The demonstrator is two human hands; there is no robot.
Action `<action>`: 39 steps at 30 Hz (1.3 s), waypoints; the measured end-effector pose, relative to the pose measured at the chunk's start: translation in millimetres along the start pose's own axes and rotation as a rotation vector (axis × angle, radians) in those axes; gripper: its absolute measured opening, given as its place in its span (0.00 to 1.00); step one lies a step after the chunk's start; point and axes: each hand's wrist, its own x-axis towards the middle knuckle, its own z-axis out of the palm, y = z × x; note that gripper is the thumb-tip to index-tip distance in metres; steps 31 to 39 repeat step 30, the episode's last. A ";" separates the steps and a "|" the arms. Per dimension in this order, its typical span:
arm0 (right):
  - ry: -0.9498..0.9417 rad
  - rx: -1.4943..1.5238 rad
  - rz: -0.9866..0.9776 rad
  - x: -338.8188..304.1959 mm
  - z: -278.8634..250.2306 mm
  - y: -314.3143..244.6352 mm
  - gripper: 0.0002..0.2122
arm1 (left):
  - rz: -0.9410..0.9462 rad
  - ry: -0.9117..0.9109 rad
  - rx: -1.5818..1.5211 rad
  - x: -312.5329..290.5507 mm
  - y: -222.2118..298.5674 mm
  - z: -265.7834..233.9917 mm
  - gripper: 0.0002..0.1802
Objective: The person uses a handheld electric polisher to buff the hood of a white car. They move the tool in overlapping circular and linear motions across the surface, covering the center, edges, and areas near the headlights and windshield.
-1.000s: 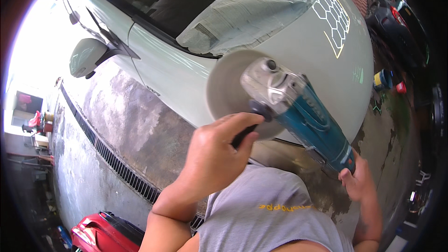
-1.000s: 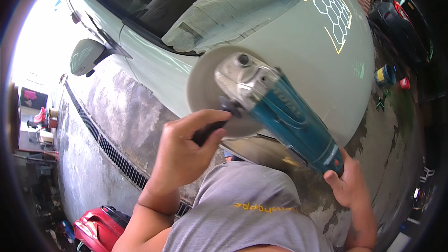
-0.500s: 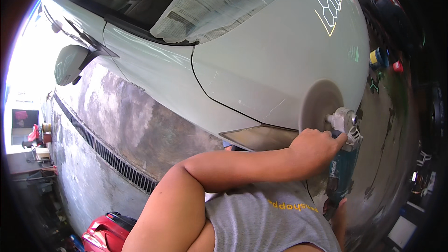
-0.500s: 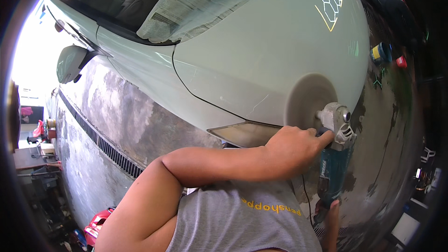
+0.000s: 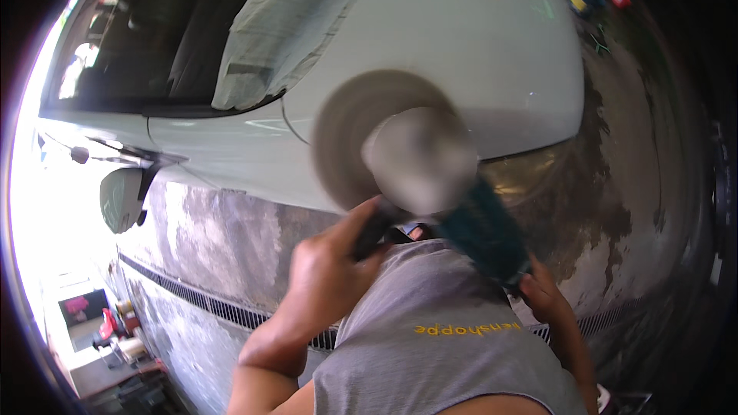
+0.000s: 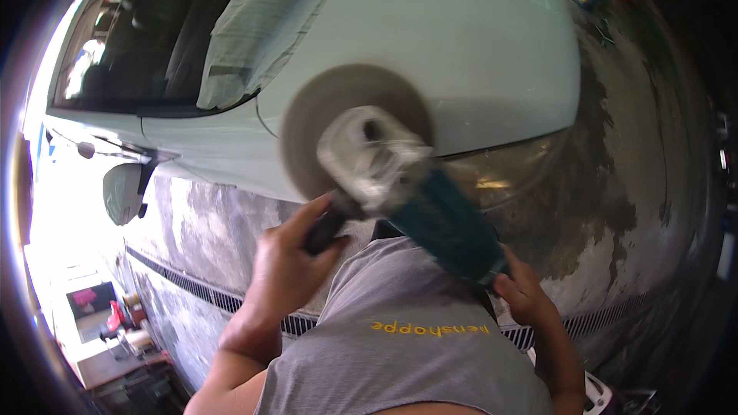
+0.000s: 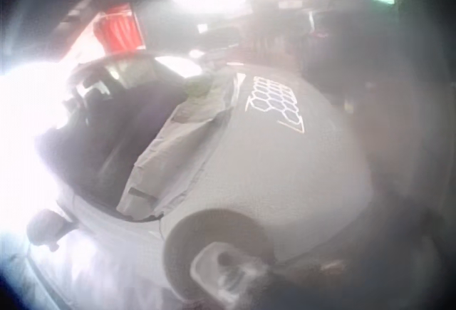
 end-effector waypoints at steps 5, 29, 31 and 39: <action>-0.157 -0.229 -0.090 62.4 59.4 -18.5 0.35 | -0.398 0.191 0.069 -26.6 -57.0 -38.9 0.24; 0.404 0.911 -0.466 182.0 269.2 -49.2 0.31 | 1.161 0.222 0.527 76.4 -30.5 -131.3 0.33; 0.421 0.964 -0.451 182.2 282.4 -51.8 0.30 | 1.178 0.218 0.515 73.8 -40.0 -138.5 0.33; 0.421 0.964 -0.451 182.2 282.4 -51.8 0.30 | 1.178 0.218 0.515 73.8 -40.0 -138.5 0.33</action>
